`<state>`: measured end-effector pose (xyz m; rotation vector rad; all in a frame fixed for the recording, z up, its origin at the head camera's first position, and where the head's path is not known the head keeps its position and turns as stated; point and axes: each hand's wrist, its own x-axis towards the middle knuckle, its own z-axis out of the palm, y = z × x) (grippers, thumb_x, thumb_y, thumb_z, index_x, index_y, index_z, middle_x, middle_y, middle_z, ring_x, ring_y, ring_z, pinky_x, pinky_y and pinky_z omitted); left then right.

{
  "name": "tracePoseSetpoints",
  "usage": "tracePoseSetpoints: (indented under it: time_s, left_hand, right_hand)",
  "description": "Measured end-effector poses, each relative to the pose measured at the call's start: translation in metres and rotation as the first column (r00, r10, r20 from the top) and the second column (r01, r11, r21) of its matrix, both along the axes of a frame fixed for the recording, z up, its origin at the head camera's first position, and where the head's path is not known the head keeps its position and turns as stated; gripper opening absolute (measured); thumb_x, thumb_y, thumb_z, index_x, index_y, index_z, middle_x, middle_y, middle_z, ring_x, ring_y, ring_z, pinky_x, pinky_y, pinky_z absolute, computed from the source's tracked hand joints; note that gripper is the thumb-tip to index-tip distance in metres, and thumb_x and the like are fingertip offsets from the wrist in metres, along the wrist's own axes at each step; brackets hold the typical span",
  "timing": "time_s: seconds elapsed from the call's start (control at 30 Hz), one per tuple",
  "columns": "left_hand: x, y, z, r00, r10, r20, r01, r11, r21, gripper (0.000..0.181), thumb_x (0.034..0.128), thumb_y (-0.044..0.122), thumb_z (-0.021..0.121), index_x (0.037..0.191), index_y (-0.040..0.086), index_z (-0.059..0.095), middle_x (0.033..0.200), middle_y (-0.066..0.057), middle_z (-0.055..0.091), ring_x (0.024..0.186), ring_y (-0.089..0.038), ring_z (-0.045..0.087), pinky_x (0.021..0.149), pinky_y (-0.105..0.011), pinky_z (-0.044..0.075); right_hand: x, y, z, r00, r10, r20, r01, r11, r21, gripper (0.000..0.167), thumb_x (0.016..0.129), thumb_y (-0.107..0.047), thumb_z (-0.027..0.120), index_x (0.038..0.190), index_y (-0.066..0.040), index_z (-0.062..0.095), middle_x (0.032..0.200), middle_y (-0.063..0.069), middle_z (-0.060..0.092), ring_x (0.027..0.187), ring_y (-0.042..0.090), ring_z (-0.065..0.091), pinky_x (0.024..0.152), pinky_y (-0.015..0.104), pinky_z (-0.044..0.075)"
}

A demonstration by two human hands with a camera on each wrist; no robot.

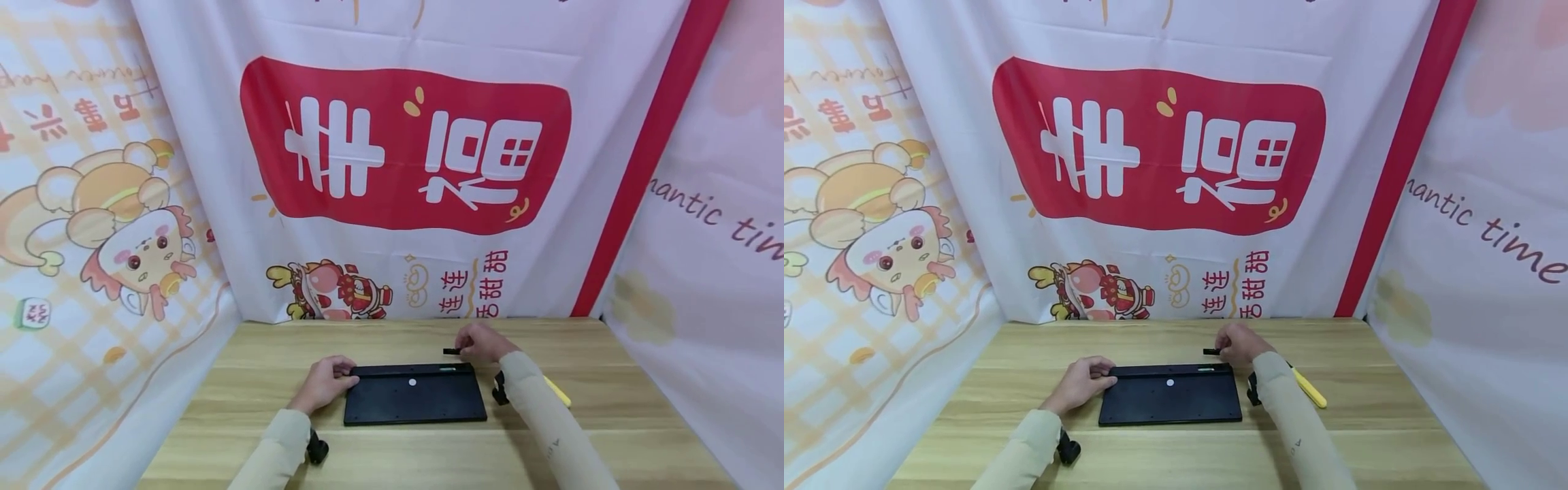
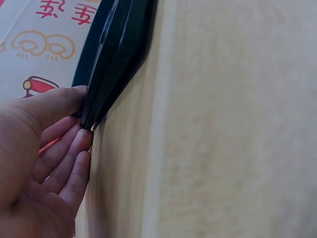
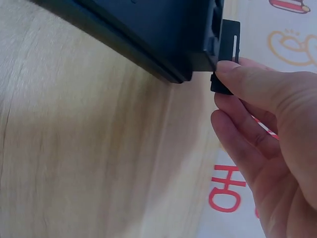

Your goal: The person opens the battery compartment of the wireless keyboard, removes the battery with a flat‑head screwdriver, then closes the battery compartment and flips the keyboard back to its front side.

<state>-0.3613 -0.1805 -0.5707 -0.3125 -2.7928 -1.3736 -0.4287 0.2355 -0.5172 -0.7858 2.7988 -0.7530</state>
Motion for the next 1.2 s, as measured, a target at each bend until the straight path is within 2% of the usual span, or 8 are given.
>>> tracePoseSetpoints:
  time_s: [0.17,0.27,0.53,0.73,0.9,0.97,1.1,1.2]
  left_hand:
    - [0.001,0.004,0.0,1.0,-0.014,0.005,0.014,1.0,-0.009,0.022,0.0932,0.019,0.083,0.114,0.015,0.078,0.109,-0.003,0.076,0.102,-0.017,0.07,0.095,-0.043,0.061]
    - [0.002,0.007,-0.001,1.0,-0.022,0.005,0.022,1.0,-0.008,0.022,0.0932,0.019,0.083,0.114,0.014,0.078,0.109,-0.003,0.076,0.103,-0.017,0.071,0.095,-0.043,0.061]
    - [0.005,0.011,-0.001,0.999,-0.034,0.012,0.034,0.999,-0.011,0.022,0.0938,0.021,0.082,0.115,0.014,0.077,0.111,-0.003,0.076,0.103,-0.018,0.07,0.095,-0.043,0.061]
    - [0.003,0.011,-0.001,0.999,-0.025,0.02,0.025,1.0,0.0,0.022,0.0934,0.02,0.083,0.114,0.015,0.077,0.11,-0.003,0.076,0.103,-0.018,0.071,0.095,-0.044,0.061]
    - [0.001,0.007,-0.001,1.0,-0.002,0.007,0.002,1.0,-0.012,0.021,0.0931,0.02,0.083,0.113,0.016,0.078,0.109,-0.002,0.076,0.103,-0.017,0.071,0.095,-0.043,0.061]
    - [0.001,0.005,-0.001,1.0,0.006,0.002,-0.006,1.0,-0.018,0.021,0.093,0.02,0.083,0.113,0.016,0.078,0.11,-0.001,0.076,0.103,-0.017,0.071,0.095,-0.043,0.061]
    - [0.002,0.002,0.003,1.0,0.008,0.011,-0.007,1.0,-0.012,0.023,0.093,0.019,0.083,0.114,0.014,0.078,0.111,-0.003,0.076,0.104,-0.018,0.071,0.096,-0.044,0.061]
    - [0.003,0.001,0.005,1.0,0.009,0.021,-0.009,1.0,-0.013,0.024,0.0929,0.019,0.083,0.115,0.013,0.077,0.111,-0.003,0.076,0.104,-0.019,0.071,0.096,-0.044,0.061]
  right_hand:
    - [0.001,0.008,-0.009,0.998,-0.038,0.043,0.038,0.999,0.001,0.012,0.091,-0.001,0.079,0.095,-0.011,0.079,0.088,0.0,0.075,0.082,0.011,0.066,0.075,0.029,0.058]
    - [0.001,0.013,-0.012,0.999,-0.033,0.024,0.032,0.999,0.012,0.012,0.09,0.001,0.079,0.093,-0.011,0.079,0.087,0.0,0.075,0.081,0.011,0.066,0.074,0.03,0.058]
    - [0.006,0.019,-0.01,0.994,-0.097,0.058,0.094,0.995,0.043,0.014,0.093,-0.001,0.078,0.102,-0.011,0.08,0.096,0.001,0.076,0.09,0.013,0.069,0.082,0.037,0.061]
    - [0.01,0.025,0.006,0.997,-0.079,0.0,0.079,0.995,0.064,0.021,0.094,-0.003,0.076,0.115,-0.002,0.078,0.109,0.01,0.078,0.1,0.022,0.073,0.089,0.044,0.063]
    - [0.019,0.037,0.029,0.997,-0.054,-0.062,0.06,0.994,0.091,0.024,0.093,-0.005,0.08,0.116,0.001,0.076,0.112,0.019,0.077,0.1,0.025,0.073,0.09,0.044,0.063]
    - [0.025,0.045,0.038,0.996,-0.052,-0.078,0.061,0.991,0.117,0.024,0.092,-0.008,0.081,0.114,0.0,0.076,0.11,0.018,0.076,0.099,0.025,0.073,0.089,0.044,0.063]
    - [0.039,0.065,0.052,0.994,-0.107,-0.033,0.111,0.981,0.157,0.025,0.091,-0.014,0.083,0.113,-0.002,0.077,0.106,0.012,0.076,0.096,0.021,0.069,0.088,0.043,0.062]
    - [0.051,0.083,0.056,0.988,-0.155,0.004,0.152,0.971,0.184,0.022,0.091,-0.016,0.084,0.109,-0.004,0.077,0.101,0.007,0.074,0.09,0.017,0.065,0.085,0.042,0.06]
